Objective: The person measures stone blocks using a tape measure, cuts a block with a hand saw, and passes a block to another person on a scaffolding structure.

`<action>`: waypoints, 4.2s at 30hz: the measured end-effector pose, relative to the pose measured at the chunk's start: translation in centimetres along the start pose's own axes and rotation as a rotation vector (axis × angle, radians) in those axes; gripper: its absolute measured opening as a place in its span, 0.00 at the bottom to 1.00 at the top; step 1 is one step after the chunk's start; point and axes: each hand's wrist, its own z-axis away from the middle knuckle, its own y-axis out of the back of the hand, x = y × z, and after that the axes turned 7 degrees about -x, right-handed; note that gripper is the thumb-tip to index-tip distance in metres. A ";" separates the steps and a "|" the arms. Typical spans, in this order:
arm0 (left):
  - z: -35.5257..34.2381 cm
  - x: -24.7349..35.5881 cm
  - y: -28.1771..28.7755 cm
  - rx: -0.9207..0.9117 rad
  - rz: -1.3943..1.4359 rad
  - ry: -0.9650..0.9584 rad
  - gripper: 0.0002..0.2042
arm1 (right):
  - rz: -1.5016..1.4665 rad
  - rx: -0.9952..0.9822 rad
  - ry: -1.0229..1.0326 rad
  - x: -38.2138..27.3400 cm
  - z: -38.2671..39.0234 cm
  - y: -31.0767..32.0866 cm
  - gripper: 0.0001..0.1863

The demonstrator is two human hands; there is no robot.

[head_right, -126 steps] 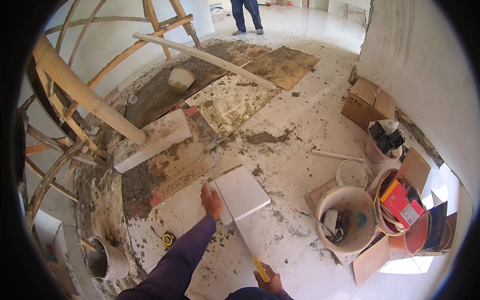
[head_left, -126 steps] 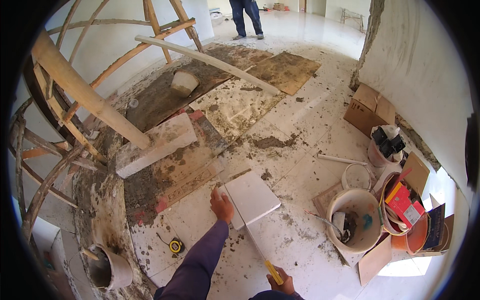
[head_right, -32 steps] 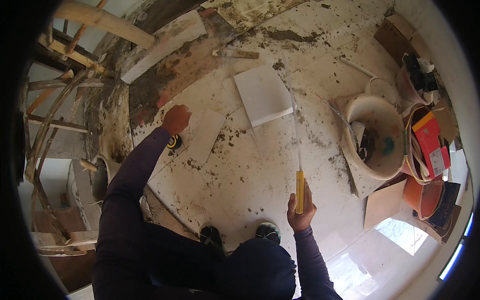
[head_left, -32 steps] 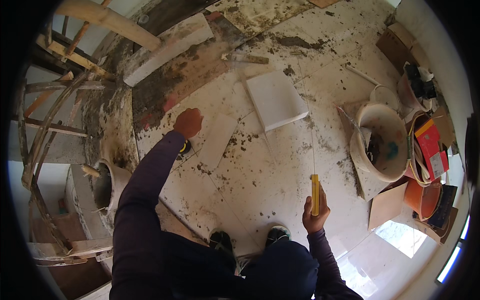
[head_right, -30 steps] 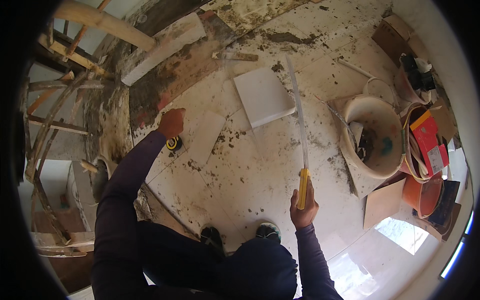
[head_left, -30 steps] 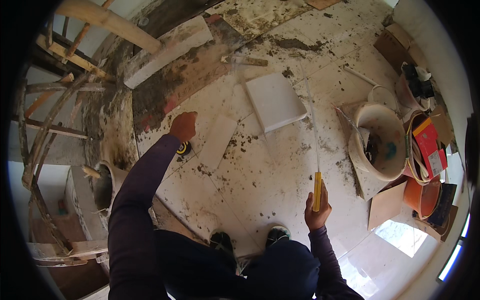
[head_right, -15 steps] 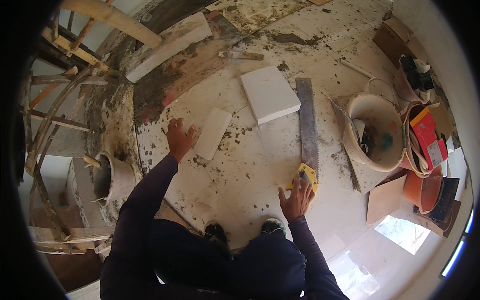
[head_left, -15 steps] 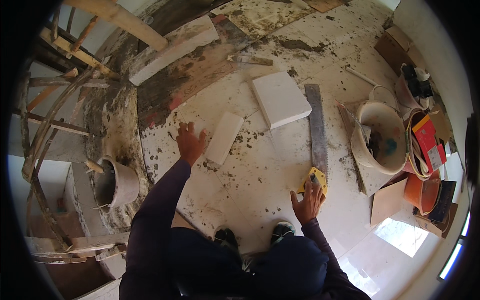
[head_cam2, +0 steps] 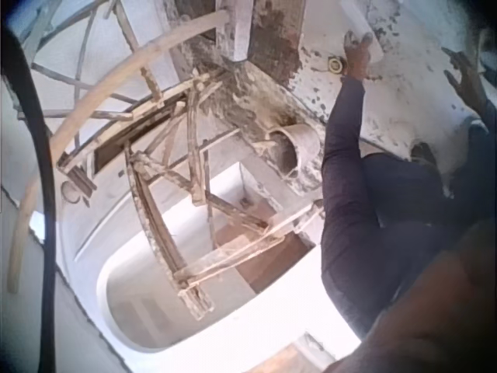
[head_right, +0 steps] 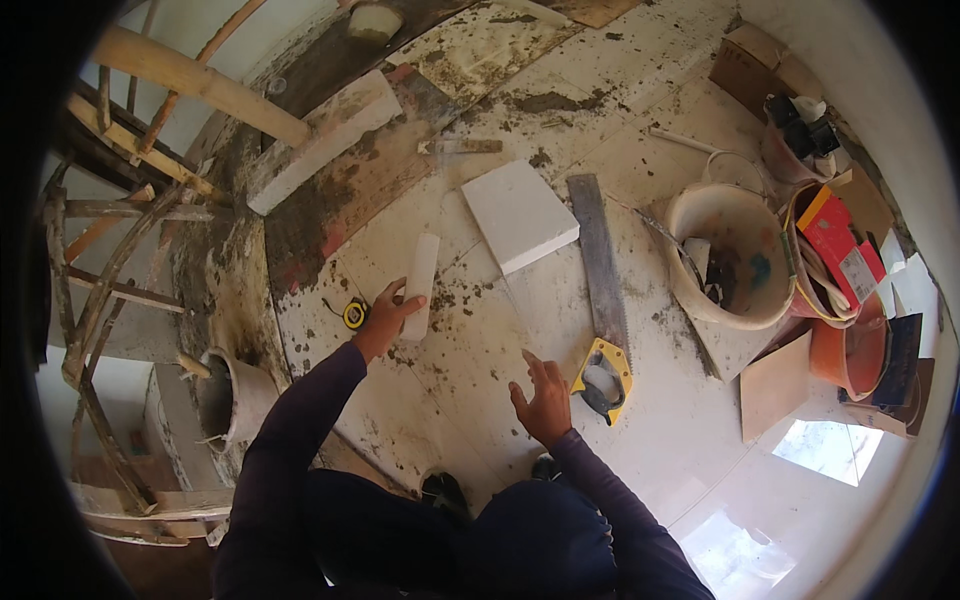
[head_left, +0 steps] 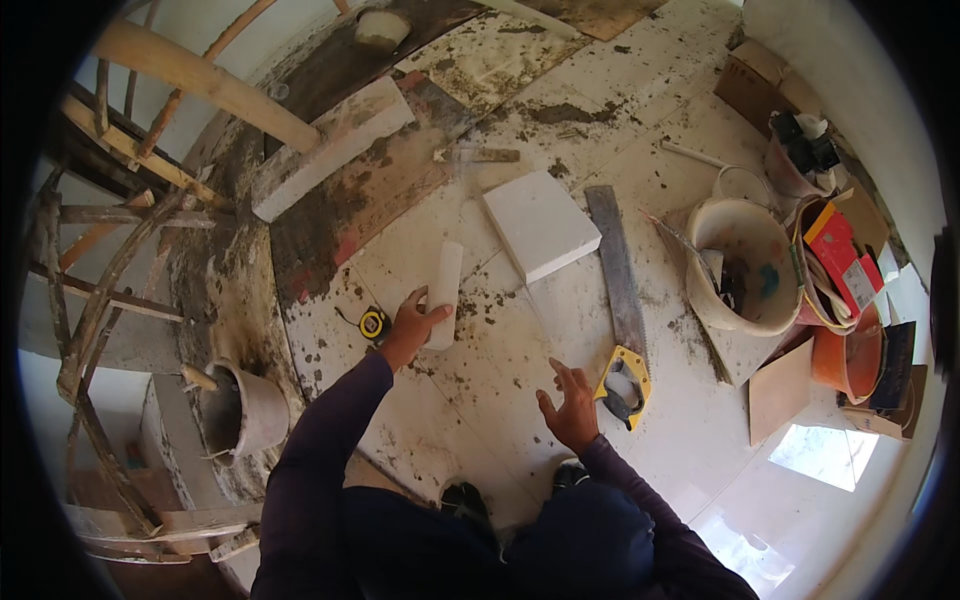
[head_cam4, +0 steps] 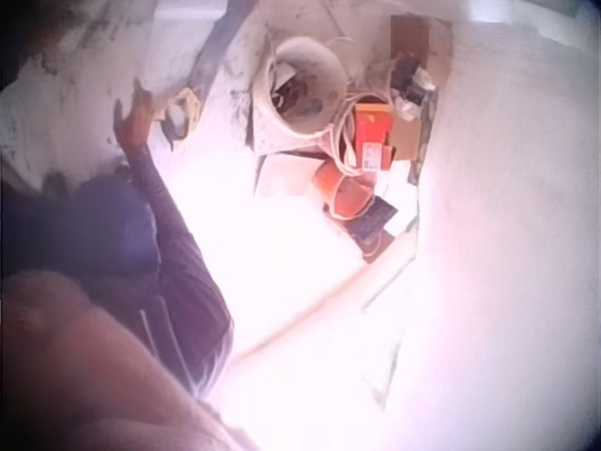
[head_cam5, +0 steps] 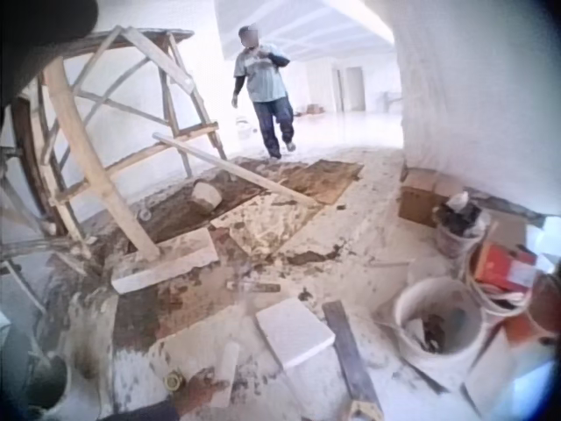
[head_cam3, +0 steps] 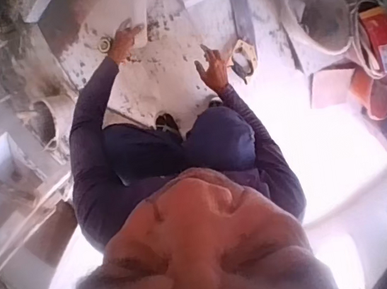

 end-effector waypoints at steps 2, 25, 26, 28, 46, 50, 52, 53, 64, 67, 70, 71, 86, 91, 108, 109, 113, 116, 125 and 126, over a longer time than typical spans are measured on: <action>0.6 1.7 0.6 -0.071 0.309 -0.066 0.39 | -0.081 -0.006 0.015 -0.4 0.3 -0.6 0.34; -1.8 22.2 -3.0 -0.033 0.674 -0.690 0.45 | -0.513 -0.123 0.024 -7.5 -11.5 3.3 0.30; -1.5 21.7 -3.0 -0.035 0.656 -0.681 0.45 | -0.579 -0.118 0.024 -8.0 -11.3 3.1 0.31; -0.7 20.2 -3.3 -0.017 0.615 -0.631 0.45 | -0.626 -0.119 0.029 -10.0 -11.0 3.9 0.32; 4.1 -10.9 7.3 0.417 -0.740 -0.160 0.38 | 0.439 0.239 0.151 -1.2 -19.7 3.2 0.46; 4.2 -8.6 6.7 0.639 -1.141 -0.114 0.36 | 0.655 0.163 0.022 0.4 -24.6 5.8 0.54; 3.7 -8.7 7.4 0.483 -1.068 -0.069 0.38 | 0.621 0.072 -0.140 0.5 -25.2 6.5 0.60; 4.4 -9.1 9.2 0.418 -1.045 -0.034 0.40 | 0.575 0.058 -0.144 -0.2 -25.3 5.8 0.61; 2.2 -6.8 10.3 0.422 -0.923 -0.110 0.43 | 0.598 0.146 -0.193 1.0 -16.9 2.6 0.61; 2.3 -4.8 9.9 0.563 -0.581 -0.017 0.39 | 0.517 0.005 -0.217 -1.2 -16.2 3.9 0.59; 3.3 -2.2 10.1 0.484 -0.037 -0.022 0.39 | 0.489 -0.008 -0.124 -4.0 -19.3 5.2 0.57; 3.1 -1.3 9.4 0.351 0.118 -0.092 0.39 | 0.501 0.063 -0.102 -2.5 -21.9 5.3 0.56; 7.6 4.4 -2.3 -0.343 0.519 -0.030 0.25 | 0.509 -0.071 0.174 1.5 -18.6 3.5 0.53; 10.2 0.9 -6.0 -0.290 0.217 -0.028 0.26 | 0.420 -0.184 0.220 0.6 -10.2 3.2 0.40; 10.5 3.1 -7.0 -0.386 -0.023 -0.177 0.33 | -0.509 -0.445 0.284 -6.1 -5.4 1.2 0.16; 10.6 3.3 -6.9 -0.403 0.019 -0.164 0.33 | -0.494 -0.463 0.277 -6.3 -5.2 1.4 0.16; 10.5 4.2 -6.5 -0.497 -0.136 -0.015 0.28 | -0.378 -0.487 0.291 -6.4 -4.3 2.0 0.14; 9.4 5.1 -5.5 -0.502 -0.456 0.042 0.20 | -0.321 -0.363 0.300 -5.2 -4.7 3.0 0.13; 2.1 3.9 -5.0 -0.466 -0.932 0.169 0.15 | 0.245 -0.179 0.304 -1.0 -8.7 2.8 0.16; 1.4 2.5 -4.5 -0.452 -0.959 0.165 0.15 | 0.254 -0.174 0.310 -1.3 -8.7 2.4 0.15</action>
